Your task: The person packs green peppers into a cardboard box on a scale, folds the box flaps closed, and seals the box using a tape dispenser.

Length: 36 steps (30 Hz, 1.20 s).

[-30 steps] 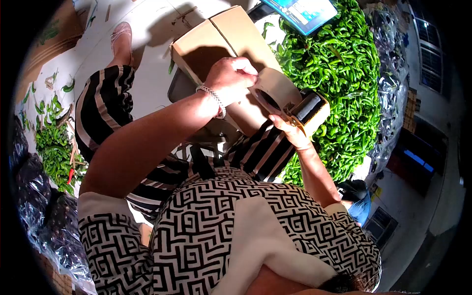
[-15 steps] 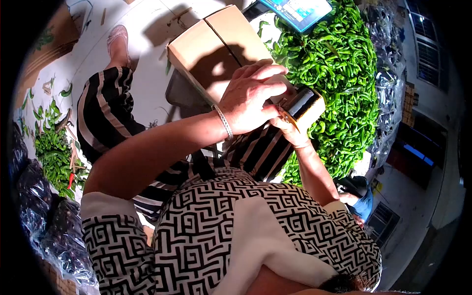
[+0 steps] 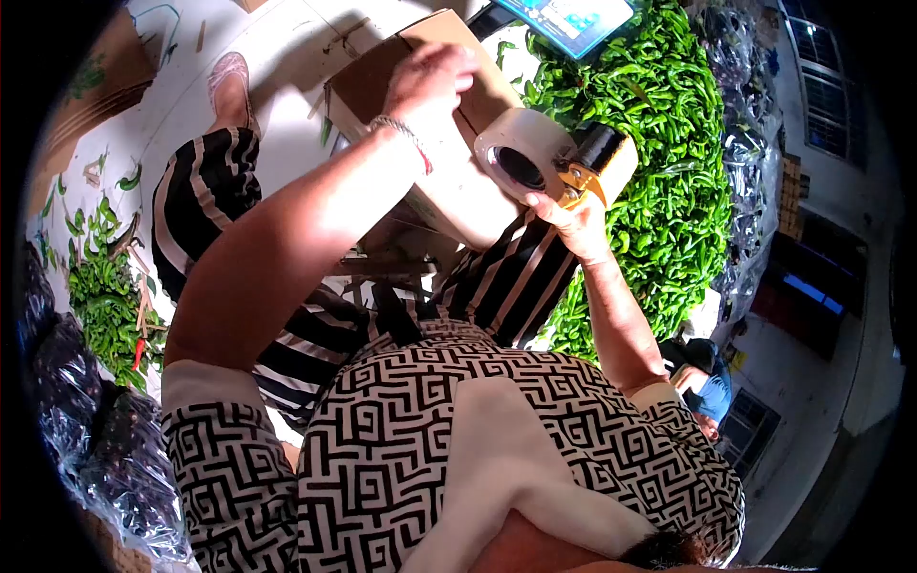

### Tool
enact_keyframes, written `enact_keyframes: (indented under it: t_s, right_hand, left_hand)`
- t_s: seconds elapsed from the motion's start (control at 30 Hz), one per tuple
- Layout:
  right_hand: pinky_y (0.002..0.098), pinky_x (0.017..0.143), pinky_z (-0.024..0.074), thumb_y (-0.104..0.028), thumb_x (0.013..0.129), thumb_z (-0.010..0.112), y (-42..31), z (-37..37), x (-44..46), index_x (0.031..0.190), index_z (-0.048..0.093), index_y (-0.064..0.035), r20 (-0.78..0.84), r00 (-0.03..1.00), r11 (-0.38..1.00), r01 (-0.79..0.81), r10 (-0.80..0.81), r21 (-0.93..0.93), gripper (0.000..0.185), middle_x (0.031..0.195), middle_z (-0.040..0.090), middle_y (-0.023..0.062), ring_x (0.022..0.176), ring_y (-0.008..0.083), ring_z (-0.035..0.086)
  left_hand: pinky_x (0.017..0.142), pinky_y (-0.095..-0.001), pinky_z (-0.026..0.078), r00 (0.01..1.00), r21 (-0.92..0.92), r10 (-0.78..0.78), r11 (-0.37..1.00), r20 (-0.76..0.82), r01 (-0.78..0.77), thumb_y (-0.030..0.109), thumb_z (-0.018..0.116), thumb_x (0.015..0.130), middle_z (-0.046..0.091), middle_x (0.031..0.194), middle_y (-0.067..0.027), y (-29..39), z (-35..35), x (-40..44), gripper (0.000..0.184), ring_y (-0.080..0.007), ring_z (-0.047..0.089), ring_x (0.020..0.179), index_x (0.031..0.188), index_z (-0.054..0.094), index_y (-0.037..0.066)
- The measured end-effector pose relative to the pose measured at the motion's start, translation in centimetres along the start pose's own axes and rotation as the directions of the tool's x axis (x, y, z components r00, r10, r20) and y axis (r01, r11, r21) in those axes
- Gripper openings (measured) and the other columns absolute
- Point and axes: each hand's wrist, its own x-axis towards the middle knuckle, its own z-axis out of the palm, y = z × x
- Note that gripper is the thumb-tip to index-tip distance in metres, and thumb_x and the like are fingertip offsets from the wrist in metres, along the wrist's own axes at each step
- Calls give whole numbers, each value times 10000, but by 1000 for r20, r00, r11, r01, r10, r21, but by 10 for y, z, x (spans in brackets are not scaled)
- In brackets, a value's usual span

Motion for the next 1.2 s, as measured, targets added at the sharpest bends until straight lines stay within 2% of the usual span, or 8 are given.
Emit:
enact_keyframes:
  t_s: [0.17, 0.33, 0.47, 0.63, 0.77, 0.87, 1.0, 1.2]
  right_hand:
    - [297, 813, 480, -314, 679, 823, -4, 3, -8, 1116, 534, 47, -118, 993, 992, 15, 1, 129, 637, 988, 597, 77, 886, 171, 573]
    - [371, 942, 438, -114, 741, 721, -18, 1, 6, 1334, 233, -37, -231, 970, 845, 182, -72, 503, 772, 1152, 498, 91, 1102, 212, 508]
    - [413, 973, 440, -271, 821, 680, -21, 0, -5, 1236, 502, -35, -188, 979, 517, 123, 74, 847, 510, 1179, 581, 115, 1068, 231, 569]
    - [461, 937, 465, -385, 862, 614, -11, -1, -27, 1241, 495, -35, 18, 999, 88, -21, 28, 996, 530, 1058, 612, 137, 966, 256, 602]
    - [334, 753, 464, -474, 809, 651, -1, 11, -42, 1255, 446, -54, 107, 981, -252, -146, -161, 957, 646, 941, 475, 55, 797, 183, 479]
    - [330, 744, 477, -457, 808, 658, -1, 17, -48, 1256, 459, -66, 69, 988, -250, -102, -136, 963, 627, 944, 497, 61, 799, 183, 494]
    - [330, 748, 512, -450, 786, 684, -1, 23, -53, 1239, 496, -78, 66, 991, -300, -100, -120, 949, 615, 924, 549, 61, 773, 166, 535]
    - [306, 731, 539, -453, 734, 734, 1, 36, -59, 1197, 540, -93, 92, 993, -312, -111, -76, 944, 618, 857, 587, 46, 722, 139, 568]
  left_hand:
    - [612, -241, 527, 904, 256, -212, 959, 371, 120, 30, 543, 845, 626, 1073, -44, -52, -6, -3, 405, -120, 610, 873, 1248, 515, 55]
    - [735, -269, 541, 831, 167, -199, 977, 520, 129, -42, 489, 827, 583, 1168, -65, -38, -1, -15, 452, -154, 621, 909, 1274, 466, 19]
    - [823, -289, 527, 875, 91, -148, 989, 460, 120, -39, 474, 832, 548, 1221, -40, -49, -15, -12, 460, -163, 601, 974, 1283, 470, 50]
    - [932, -329, 449, 851, -72, -66, 990, 522, 121, 123, 488, 916, 493, 1326, -97, -40, -17, -22, 451, -181, 563, 1068, 1350, 393, 49]
    - [902, -311, 451, 854, -180, 12, 979, 520, 96, 192, 501, 929, 552, 1246, -122, -13, 7, -79, 431, -197, 568, 1069, 1321, 437, 24]
    - [994, -361, 388, 822, -181, 19, 978, 569, 102, 304, 492, 944, 517, 1273, -150, -4, 26, -120, 499, -230, 505, 1163, 1335, 406, 6]
    - [1029, -352, 349, 682, -103, 138, 990, 718, -92, 35, 677, 777, 363, 1399, -151, -10, 42, -162, 867, -222, 420, 1249, 1451, 133, 29]
    - [945, -344, 432, 730, 87, 307, 890, 611, -447, 39, 712, 758, 476, 1270, -132, -28, 61, -181, 765, -193, 497, 1144, 1369, 254, 21]
